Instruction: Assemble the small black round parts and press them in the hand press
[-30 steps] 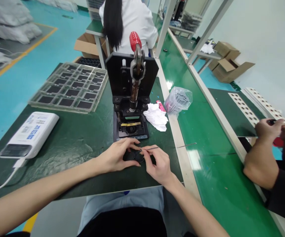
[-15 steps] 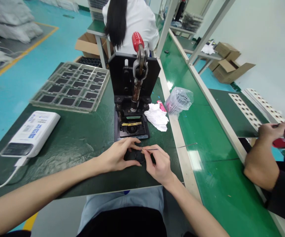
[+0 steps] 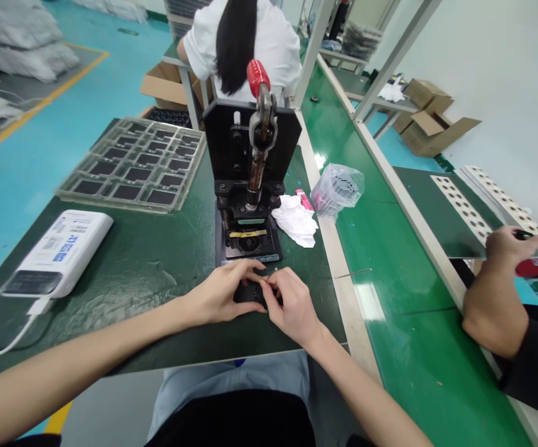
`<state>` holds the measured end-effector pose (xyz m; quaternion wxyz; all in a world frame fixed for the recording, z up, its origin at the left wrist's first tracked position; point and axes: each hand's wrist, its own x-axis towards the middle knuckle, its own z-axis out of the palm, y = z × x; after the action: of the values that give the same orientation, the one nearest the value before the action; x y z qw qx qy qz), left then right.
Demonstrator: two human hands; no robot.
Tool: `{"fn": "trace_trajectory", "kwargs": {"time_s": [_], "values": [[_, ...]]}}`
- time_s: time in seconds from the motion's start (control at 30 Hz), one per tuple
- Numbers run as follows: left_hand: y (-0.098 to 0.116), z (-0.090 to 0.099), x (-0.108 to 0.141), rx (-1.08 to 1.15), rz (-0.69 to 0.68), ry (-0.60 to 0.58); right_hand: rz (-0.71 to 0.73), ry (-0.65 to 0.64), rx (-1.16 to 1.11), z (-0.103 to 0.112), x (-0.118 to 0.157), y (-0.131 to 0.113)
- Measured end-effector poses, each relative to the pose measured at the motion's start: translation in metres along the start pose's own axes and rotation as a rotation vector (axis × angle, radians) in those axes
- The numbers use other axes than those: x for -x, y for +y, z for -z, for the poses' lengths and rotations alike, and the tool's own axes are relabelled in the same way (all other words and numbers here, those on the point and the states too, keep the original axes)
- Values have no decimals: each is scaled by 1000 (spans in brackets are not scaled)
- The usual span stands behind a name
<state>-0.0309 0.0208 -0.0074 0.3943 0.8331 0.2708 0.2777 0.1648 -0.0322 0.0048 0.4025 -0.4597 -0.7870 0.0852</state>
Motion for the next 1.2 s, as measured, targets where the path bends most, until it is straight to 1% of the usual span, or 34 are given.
{"fn": "trace_trajectory", "kwargs": {"time_s": [0.23, 0.47, 0.63, 0.7, 0.77, 0.8, 0.9, 0.97, 1.07, 1.2], "values": [[2, 0, 1, -20, 29, -20, -35, -83, -31, -2, 0, -1], [2, -2, 2, -12, 25, 48, -75, -90, -83, -3, 0, -1], [3, -1, 0, -14, 65, 53, -114, -86, -99, -5, 0, -1], [4, -1, -1, -25, 77, 61, -160, -74, -128, -5, 0, -1], [4, 0, -2, -29, 90, 69, -260, -37, -212, -4, 0, 0], [4, -1, -2, -21, 98, 69, -319, 3, -273, -4, 0, 1], [4, -1, -2, 25, 117, 55, -463, 192, -431, -1, -1, 2], [3, -1, -2, 46, 122, 51, -514, 298, -459, 2, -2, 2], [4, -1, -2, 62, 119, 52, -527, 354, -442, 5, -4, 1], [10, 7, -3, 65, 36, 56, -455, 336, -432, 5, -4, -1]]}}
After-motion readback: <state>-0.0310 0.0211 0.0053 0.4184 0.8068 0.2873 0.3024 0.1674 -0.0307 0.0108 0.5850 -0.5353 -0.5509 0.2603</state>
